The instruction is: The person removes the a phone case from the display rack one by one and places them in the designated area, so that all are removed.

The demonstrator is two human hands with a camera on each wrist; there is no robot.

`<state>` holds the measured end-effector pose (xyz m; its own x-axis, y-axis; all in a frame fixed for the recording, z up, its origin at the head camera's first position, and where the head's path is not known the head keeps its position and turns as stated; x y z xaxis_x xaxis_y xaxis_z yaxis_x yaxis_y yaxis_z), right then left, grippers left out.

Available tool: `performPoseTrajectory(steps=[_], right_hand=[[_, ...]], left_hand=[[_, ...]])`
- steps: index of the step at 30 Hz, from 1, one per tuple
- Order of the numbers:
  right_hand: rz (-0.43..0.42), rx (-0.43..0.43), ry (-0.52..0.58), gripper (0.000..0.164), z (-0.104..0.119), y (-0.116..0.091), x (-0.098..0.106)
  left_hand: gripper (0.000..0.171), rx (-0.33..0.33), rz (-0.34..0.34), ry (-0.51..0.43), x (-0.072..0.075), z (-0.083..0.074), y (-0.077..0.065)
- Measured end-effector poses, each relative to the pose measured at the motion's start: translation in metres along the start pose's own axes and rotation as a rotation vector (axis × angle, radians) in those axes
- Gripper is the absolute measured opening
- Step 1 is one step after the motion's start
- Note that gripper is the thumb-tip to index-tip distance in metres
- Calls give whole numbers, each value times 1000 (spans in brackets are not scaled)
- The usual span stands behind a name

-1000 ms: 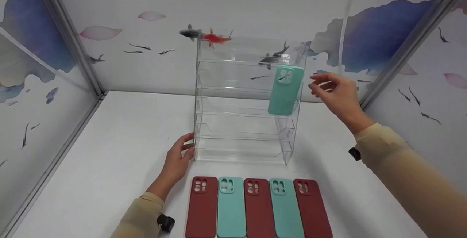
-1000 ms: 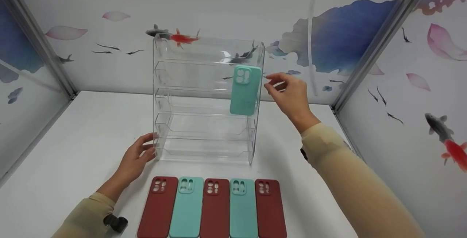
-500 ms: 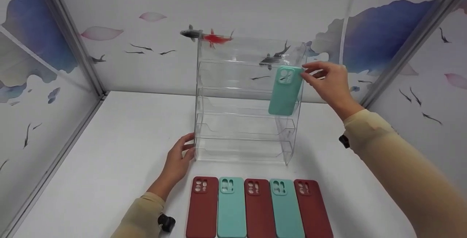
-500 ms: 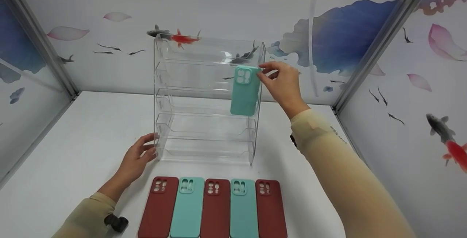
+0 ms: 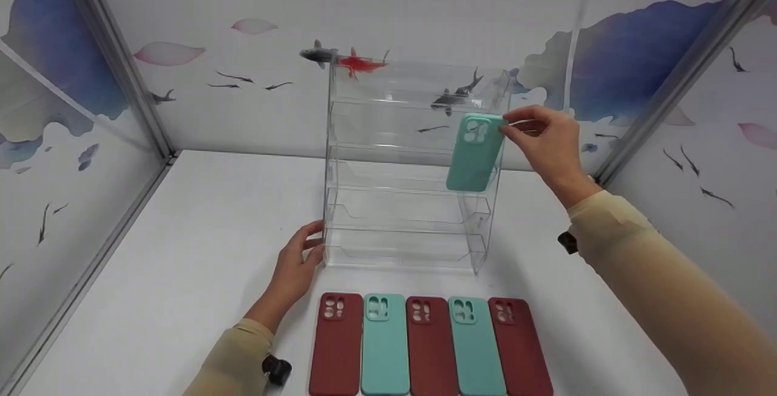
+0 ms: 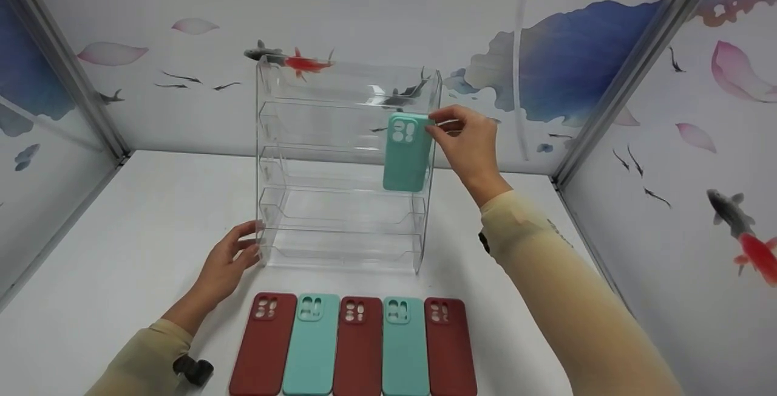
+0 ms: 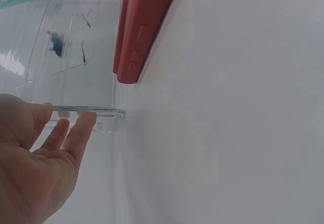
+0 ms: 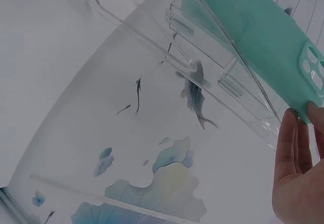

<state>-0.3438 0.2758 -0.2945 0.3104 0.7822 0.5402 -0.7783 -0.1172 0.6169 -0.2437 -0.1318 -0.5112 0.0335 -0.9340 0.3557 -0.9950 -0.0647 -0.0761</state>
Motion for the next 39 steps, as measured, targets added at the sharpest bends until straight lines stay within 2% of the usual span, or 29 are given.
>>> performPoseTrajectory(steps=[11,18,24,26,29,34,39], right_hand=[[-105,43,117,26,12,-6,14],[-218,52,217,26,19,-9,39],[-292,4,329,28,12,-18,61],[-283,-26,321,30,9,-23,68],[-239,-85,250,33,6,-29,80],[-155,-167,80,36,0,-40,104],[-68,-240,-6,39,-19,-55,115]], left_hand=[[48,1,-5,-14,0,-1,-2],[49,-9,2,-4,0,0,-1],[48,3,2,-7,-1,-1,-1],[48,7,3,-10,-2,-1,-1],[48,8,-3,1,-3,0,-1],[48,8,-10,-1,-4,0,-1],[48,6,-12,-18,-3,0,-1]])
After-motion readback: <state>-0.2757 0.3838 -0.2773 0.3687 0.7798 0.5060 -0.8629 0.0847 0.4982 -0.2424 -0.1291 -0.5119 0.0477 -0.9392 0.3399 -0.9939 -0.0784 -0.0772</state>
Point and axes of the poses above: each hand's wrist, its own y-axis towards the middle knuckle, its own x-axis out of the back of the hand, z = x × y, the point moved 2 cm from there along y, towards the middle knuckle, and after that the axes turned 10 degrees about x, right-handed, at the moved point
